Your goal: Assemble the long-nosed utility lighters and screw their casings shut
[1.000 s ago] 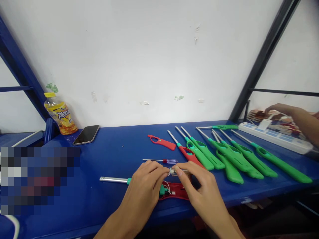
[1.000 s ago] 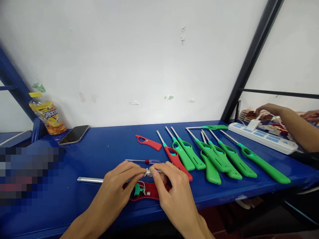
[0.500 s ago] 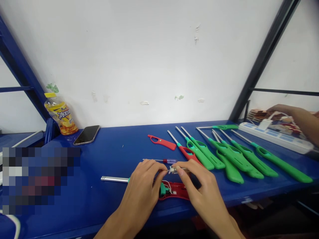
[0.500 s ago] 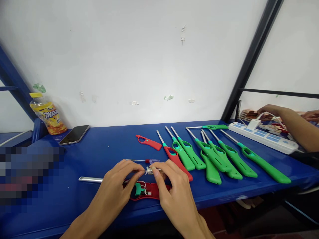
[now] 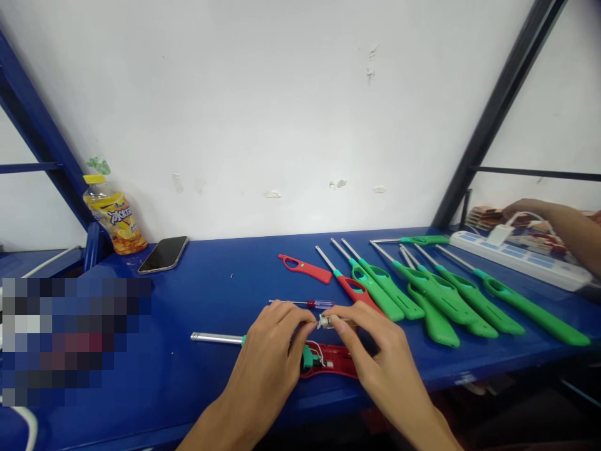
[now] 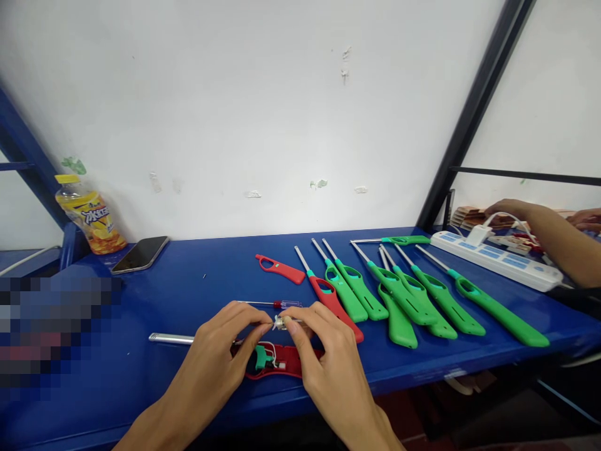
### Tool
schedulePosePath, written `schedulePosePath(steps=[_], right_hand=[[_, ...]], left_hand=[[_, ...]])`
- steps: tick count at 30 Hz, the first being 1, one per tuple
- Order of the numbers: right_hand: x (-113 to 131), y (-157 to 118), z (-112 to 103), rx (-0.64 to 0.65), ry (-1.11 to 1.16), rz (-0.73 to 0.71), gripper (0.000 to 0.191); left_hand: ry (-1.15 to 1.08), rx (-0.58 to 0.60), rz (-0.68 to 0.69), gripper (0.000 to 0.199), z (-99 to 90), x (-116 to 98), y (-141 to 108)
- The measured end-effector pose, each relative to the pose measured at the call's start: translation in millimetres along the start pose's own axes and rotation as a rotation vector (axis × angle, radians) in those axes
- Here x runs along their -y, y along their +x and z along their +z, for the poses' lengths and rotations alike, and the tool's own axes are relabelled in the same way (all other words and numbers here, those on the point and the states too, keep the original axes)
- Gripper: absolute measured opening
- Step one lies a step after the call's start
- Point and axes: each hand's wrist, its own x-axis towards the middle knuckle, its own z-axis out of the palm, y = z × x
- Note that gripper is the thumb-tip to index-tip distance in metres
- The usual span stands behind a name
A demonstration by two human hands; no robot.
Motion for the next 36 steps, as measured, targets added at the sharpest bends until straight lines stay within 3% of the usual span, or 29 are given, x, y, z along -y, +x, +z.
schedulePosePath(steps=[18,25,36], right_hand=[[1.2,0.3,-1.3,0.025,0.017,0.010,0.024],[-1.7,1.6,0.5,-0.001,0.031,0.043,0.024],[-2.7,2.1,-1.9,0.033,0.065,0.058,0.020]], left_hand=[[-0.035,-0.015,0.019,0.022,-0.3,-0.8,1.6],[0.005,-0.069,-0.075,0.014,3.0,4.1,0.2],[-0.048,-0.012,-0.129,0.019,0.7,-1.8,0.0]])
